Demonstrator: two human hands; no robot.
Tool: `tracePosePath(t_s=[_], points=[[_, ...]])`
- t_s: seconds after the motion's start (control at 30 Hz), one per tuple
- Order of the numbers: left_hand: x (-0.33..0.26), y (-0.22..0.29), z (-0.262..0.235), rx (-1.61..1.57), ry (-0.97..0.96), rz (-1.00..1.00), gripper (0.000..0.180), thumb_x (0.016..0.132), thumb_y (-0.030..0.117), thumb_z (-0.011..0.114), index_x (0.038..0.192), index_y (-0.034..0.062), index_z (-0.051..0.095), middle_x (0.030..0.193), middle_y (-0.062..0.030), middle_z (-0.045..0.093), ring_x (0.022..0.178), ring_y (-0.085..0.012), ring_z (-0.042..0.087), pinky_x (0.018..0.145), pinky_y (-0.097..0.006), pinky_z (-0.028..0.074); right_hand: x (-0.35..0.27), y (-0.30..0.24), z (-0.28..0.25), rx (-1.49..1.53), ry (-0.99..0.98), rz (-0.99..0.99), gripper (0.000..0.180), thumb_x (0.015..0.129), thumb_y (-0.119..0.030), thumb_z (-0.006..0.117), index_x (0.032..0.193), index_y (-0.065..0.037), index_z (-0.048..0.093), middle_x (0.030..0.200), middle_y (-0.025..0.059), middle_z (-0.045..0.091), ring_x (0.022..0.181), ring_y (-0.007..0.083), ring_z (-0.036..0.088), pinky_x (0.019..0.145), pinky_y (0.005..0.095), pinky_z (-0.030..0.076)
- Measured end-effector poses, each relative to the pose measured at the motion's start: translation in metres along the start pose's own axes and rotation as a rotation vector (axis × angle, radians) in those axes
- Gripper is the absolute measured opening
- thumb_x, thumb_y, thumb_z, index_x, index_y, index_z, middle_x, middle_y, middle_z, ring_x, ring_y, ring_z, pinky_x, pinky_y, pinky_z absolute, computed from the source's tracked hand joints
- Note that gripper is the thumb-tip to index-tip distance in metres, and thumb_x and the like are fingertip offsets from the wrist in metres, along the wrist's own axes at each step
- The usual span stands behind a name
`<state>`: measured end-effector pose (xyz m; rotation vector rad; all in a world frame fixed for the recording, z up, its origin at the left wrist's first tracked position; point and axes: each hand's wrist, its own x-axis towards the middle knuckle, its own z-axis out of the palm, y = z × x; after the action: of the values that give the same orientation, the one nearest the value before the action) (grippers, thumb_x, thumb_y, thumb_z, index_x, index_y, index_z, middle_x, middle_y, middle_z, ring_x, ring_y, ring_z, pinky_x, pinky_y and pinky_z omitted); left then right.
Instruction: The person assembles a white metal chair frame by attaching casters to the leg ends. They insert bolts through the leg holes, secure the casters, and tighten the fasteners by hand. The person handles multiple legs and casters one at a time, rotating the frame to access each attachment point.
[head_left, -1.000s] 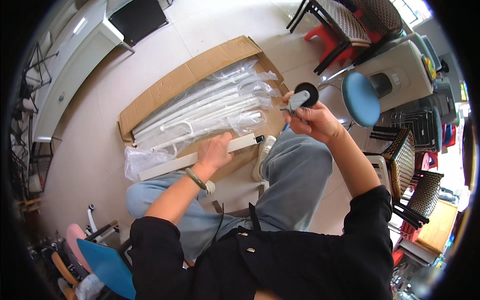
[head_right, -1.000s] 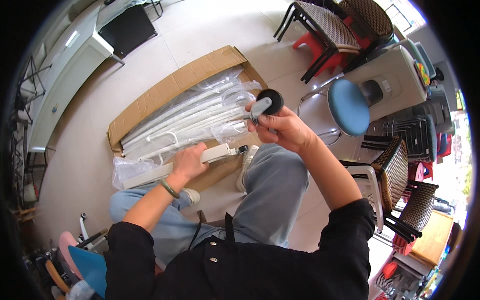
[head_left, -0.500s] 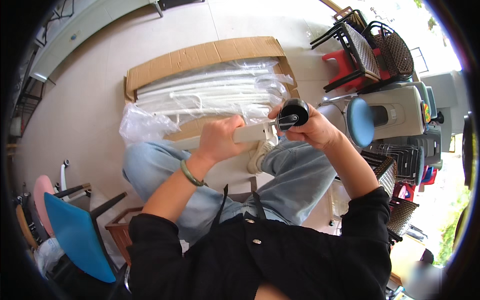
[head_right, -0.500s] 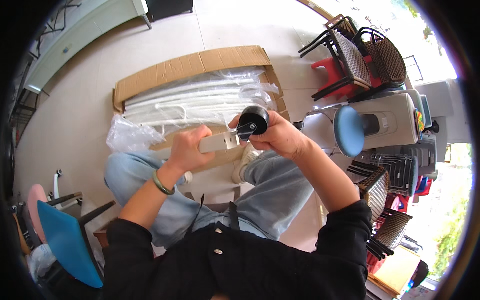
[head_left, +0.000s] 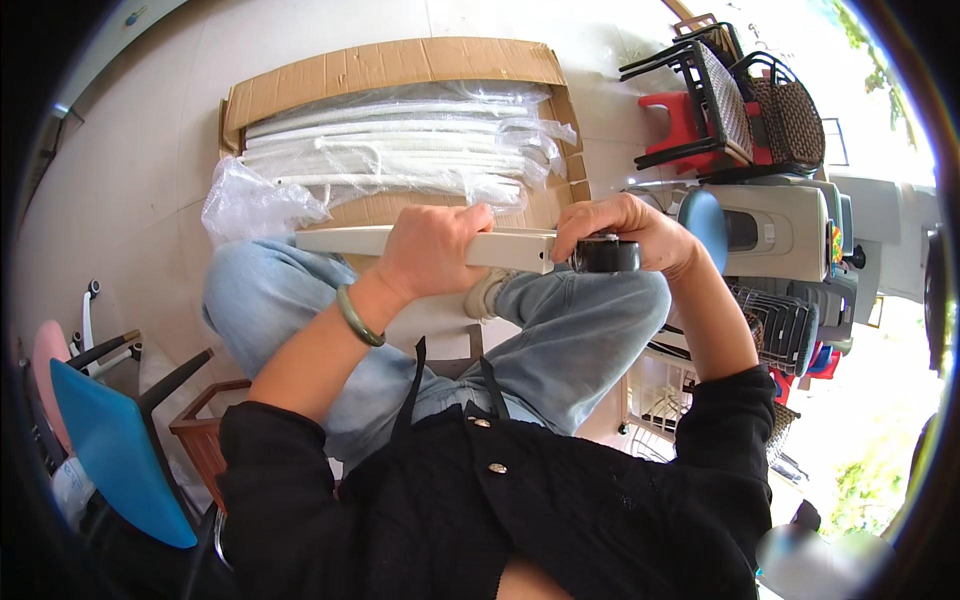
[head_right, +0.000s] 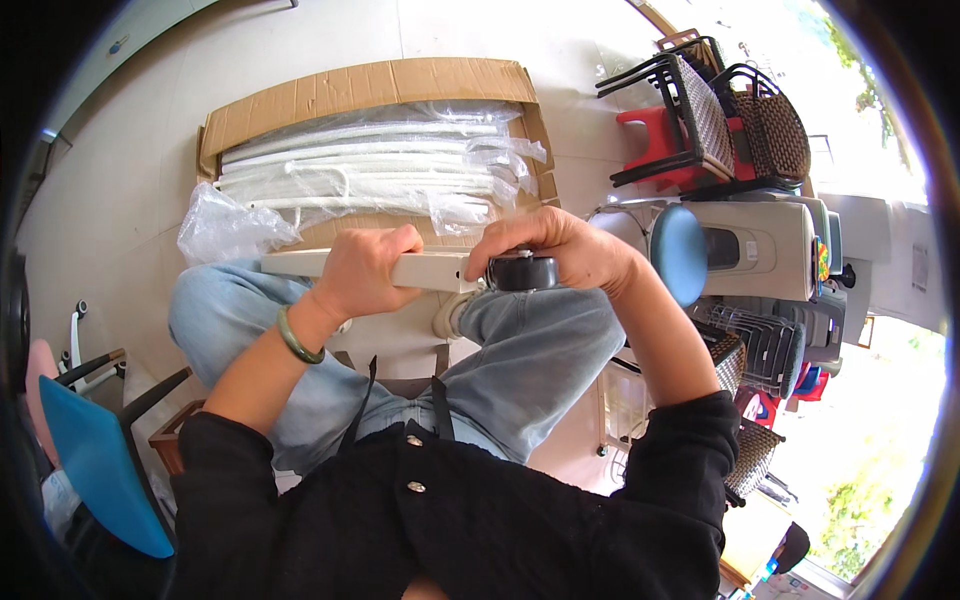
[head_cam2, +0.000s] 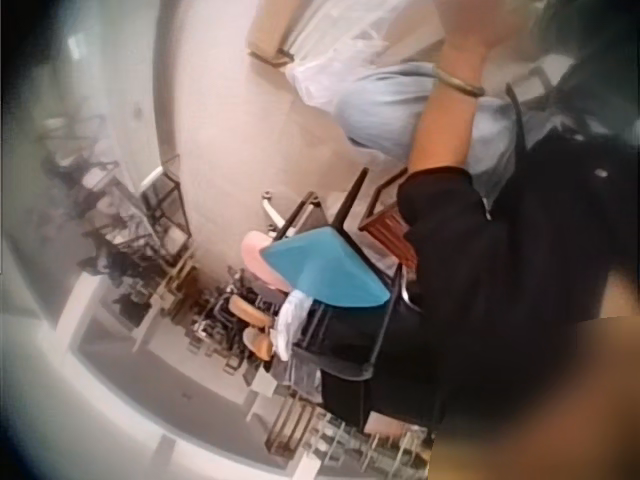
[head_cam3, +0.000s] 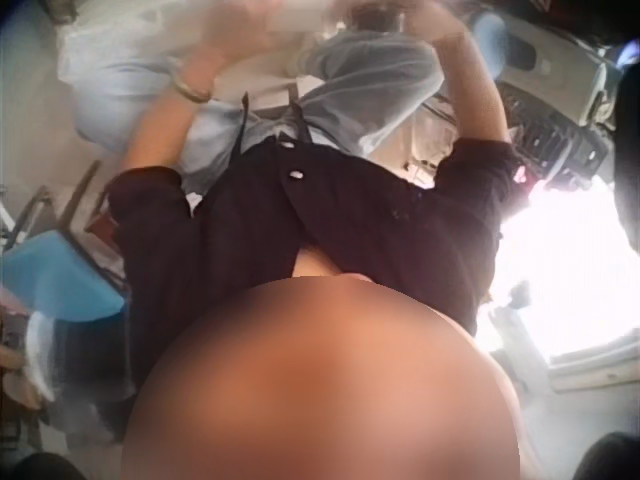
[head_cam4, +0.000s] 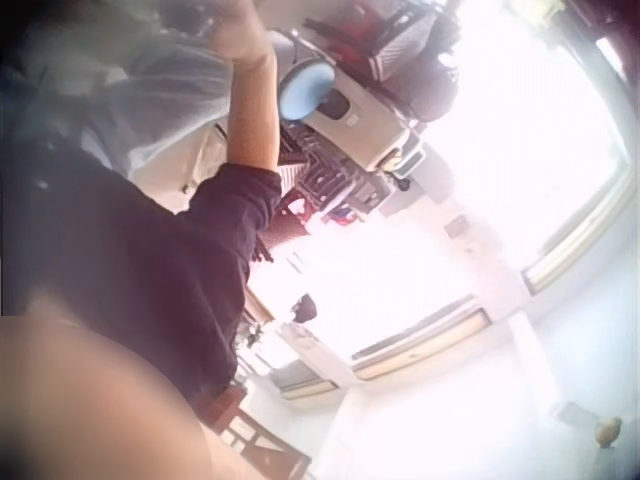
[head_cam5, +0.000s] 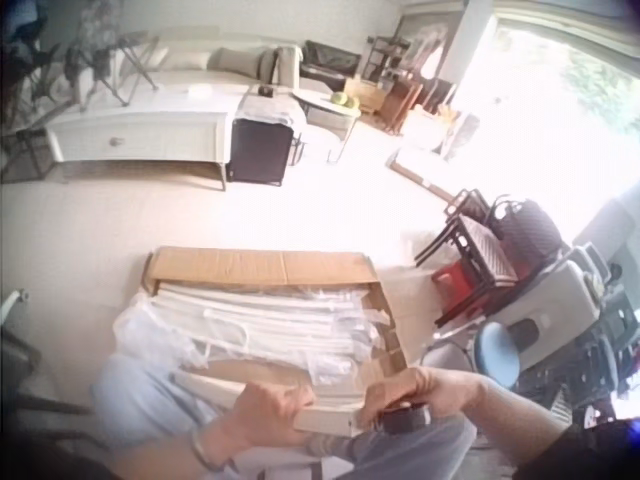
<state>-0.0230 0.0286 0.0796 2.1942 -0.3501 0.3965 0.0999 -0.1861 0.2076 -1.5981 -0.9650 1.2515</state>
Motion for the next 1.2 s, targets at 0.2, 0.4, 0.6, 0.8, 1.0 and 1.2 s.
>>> tracePosePath(t_s=[0.2,0.4,0.6,0.8,1.0,1.2], points=[[0.001,-0.002,-0.002,-0.006,-0.057,0.001,0.017,0.071,0.023,0.066,0.080,0.0139,0.056,0.063,-0.0091,0.062,0.061,-0.0307,0.065,0.054,-0.041,0.050,0.013,-0.027,-0.005,-0.257,-0.175,-0.054,0.034,0.075,0.013,0.059,0.101,-0.002,0.074,0.085,0.0093,0.064,0.077,0.0222,0.060,0.073,0.0311,0.047],[0.001,-0.003,-0.003,-0.008,-0.049,-0.050,0.017,0.070,0.022,0.067,0.081,0.0137,0.057,0.064,-0.0093,0.063,0.062,-0.0304,0.065,0.056,-0.041,0.050,0.000,0.005,0.002,-0.061,0.039,-0.096,0.022,0.083,0.005,0.060,0.099,-0.001,0.074,0.091,0.0083,0.068,0.085,0.0175,0.063,0.079,0.0287,0.048],[-0.001,-0.004,-0.006,0.004,-0.033,-0.053,0.019,0.069,0.023,0.067,0.082,0.0129,0.057,0.063,-0.0097,0.063,0.061,-0.0306,0.065,0.056,-0.040,0.051,-0.005,0.016,0.024,0.229,0.212,-0.036,0.019,0.083,-0.006,0.067,0.100,0.001,0.072,0.096,0.0079,0.070,0.084,0.0154,0.064,0.079,0.0289,0.050],[-0.003,-0.008,-0.002,0.005,-0.019,-0.053,0.022,0.071,0.025,0.071,0.080,0.0121,0.055,0.063,-0.0096,0.061,0.060,-0.0309,0.064,0.052,-0.040,0.048,-0.022,0.045,0.058,0.943,0.409,0.124,0.043,0.085,-0.010,0.068,0.125,-0.007,0.053,0.092,0.0141,0.063,0.050,0.0082,0.038,0.054,0.0243,0.033],[-0.001,-0.005,-0.004,0.012,-0.033,-0.044,0.020,0.070,0.021,0.068,0.081,0.0116,0.055,0.064,-0.0100,0.062,0.060,-0.0311,0.064,0.052,-0.040,0.048,-0.021,0.022,0.081,0.964,0.610,0.140,0.041,0.086,-0.008,0.065,0.126,-0.007,0.053,0.092,0.0137,0.062,0.048,0.0087,0.039,0.056,0.0238,0.033],[0.002,0.000,-0.001,-0.003,-0.030,-0.067,0.018,0.069,0.020,0.067,0.081,0.0111,0.055,0.063,-0.0109,0.062,0.061,-0.0321,0.064,0.053,-0.041,0.049,-0.025,0.019,0.082,0.993,0.656,0.133,0.036,0.090,-0.005,0.059,0.126,-0.004,0.053,0.092,0.0118,0.060,0.048,0.0097,0.037,0.056,0.0240,0.033]])
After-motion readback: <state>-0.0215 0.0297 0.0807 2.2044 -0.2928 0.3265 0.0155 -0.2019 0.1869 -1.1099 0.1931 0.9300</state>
